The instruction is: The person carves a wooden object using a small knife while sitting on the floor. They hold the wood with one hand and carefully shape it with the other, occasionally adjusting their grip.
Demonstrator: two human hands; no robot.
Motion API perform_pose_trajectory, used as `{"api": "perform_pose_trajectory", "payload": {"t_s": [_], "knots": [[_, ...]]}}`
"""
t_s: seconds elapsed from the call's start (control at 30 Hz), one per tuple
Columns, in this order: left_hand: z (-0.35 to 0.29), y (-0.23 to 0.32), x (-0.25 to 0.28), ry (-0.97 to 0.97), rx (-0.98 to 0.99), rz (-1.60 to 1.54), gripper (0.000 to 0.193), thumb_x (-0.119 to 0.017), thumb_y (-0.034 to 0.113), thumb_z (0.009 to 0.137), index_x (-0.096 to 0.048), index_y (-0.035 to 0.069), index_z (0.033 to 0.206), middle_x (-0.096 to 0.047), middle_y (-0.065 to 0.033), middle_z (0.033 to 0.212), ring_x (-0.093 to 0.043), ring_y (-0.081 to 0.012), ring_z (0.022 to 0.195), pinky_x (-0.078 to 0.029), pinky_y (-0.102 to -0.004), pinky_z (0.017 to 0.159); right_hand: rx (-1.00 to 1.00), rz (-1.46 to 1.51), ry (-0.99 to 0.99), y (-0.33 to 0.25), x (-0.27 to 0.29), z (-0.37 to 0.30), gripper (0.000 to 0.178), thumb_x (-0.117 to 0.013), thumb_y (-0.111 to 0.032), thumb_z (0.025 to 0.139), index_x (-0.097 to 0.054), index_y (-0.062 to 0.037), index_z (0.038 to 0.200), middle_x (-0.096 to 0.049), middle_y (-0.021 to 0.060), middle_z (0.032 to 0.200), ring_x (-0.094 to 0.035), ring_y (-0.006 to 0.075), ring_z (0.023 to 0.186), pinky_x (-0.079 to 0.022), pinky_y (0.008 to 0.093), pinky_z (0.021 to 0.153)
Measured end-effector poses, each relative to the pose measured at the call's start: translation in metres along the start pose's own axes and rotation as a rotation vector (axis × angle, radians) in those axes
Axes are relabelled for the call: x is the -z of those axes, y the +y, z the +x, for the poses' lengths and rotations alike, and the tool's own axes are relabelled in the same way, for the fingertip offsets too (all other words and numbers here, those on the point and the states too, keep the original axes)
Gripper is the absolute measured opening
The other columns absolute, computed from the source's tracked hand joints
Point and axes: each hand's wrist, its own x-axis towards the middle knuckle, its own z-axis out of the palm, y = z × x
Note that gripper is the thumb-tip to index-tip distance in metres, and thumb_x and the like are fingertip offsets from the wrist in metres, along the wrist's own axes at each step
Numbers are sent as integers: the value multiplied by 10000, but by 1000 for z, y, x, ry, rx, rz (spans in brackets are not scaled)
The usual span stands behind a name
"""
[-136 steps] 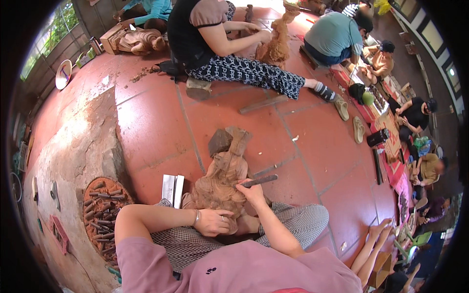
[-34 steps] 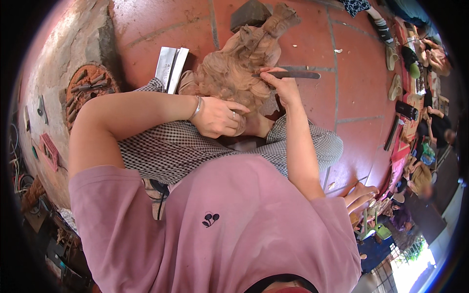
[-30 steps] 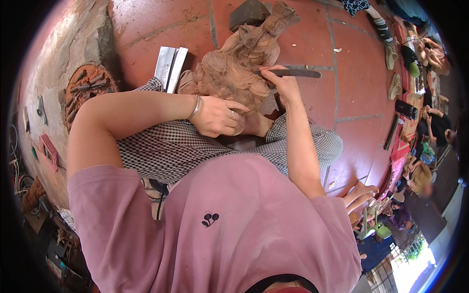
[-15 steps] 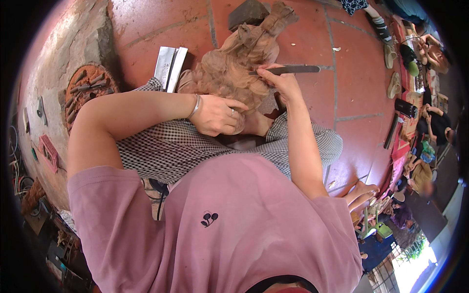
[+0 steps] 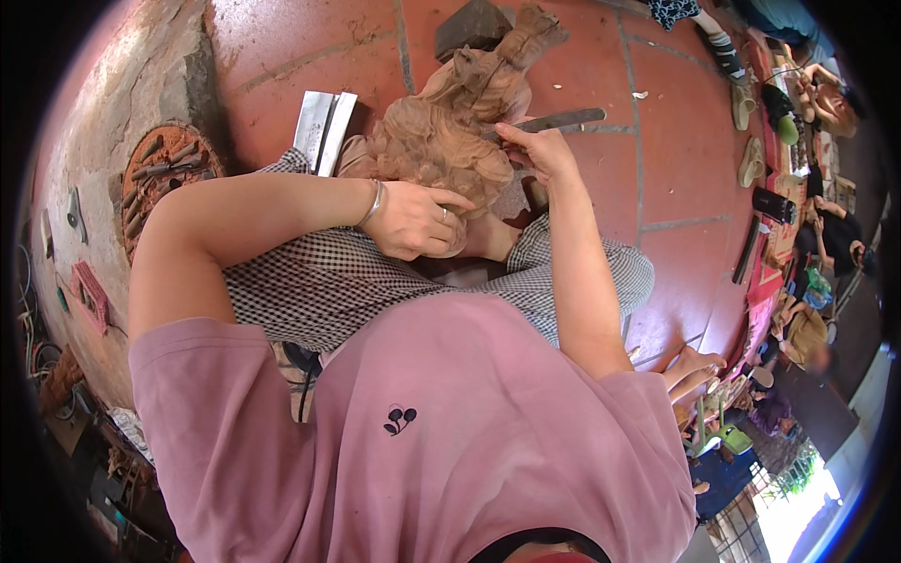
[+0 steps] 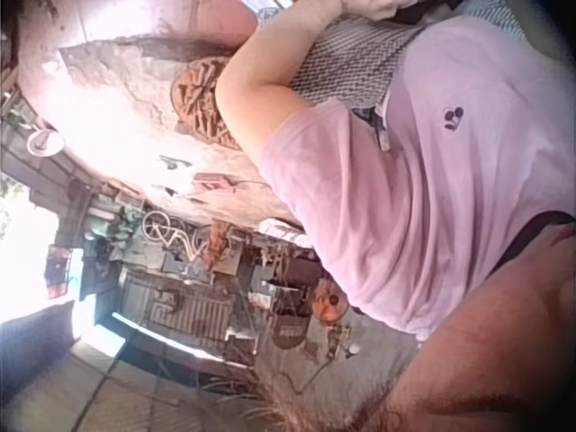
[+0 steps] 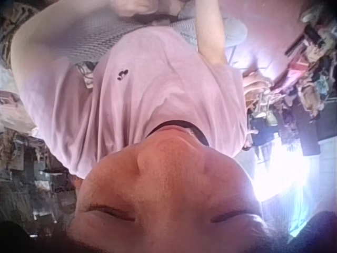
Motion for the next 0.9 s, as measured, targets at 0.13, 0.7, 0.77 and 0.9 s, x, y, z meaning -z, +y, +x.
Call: {"api": "perform_pose_trajectory", "payload": {"t_s": [0.13, 0.7, 0.77, 0.9], "knots": [[0, 0, 2, 12, -8, -1, 351, -681, 202, 701, -628, 18, 996, -665, -130, 1016, -622, -273, 1087, -272, -565, 1180, 57, 7, -74, 6, 2, 2, 244, -827, -252, 810, -715, -66, 920, -680, 3, 841, -596, 79, 705, -464, 205, 642], [1, 1, -1, 48, -17, 15, 319, -693, 207, 677, -625, 29, 932, -664, -121, 969, -627, -271, 1070, -290, -561, 1175, 76, -149, -132, -11, 9, 7, 214, -820, -188, 815, -685, -45, 900, -635, -18, 748, -593, 83, 651, -467, 204, 592], [1, 1, 0, 49, -21, 31, 309, -692, 202, 677, -623, 29, 923, -664, -118, 959, -630, -274, 1062, -290, -562, 1174, 70, -159, -133, -17, 8, 9, 232, -823, -191, 812, -688, -35, 919, -635, -16, 745, -586, 76, 649, -459, 202, 582], [0, -1, 2, 38, -13, 4, 306, -690, 197, 678, -620, 28, 923, -663, -115, 959, -631, -278, 1059, -293, -567, 1171, 160, -225, -185, -22, -4, 0, 251, -819, -181, 811, -688, -15, 945, -640, -10, 753, -562, 65, 641, -433, 214, 558]]}}
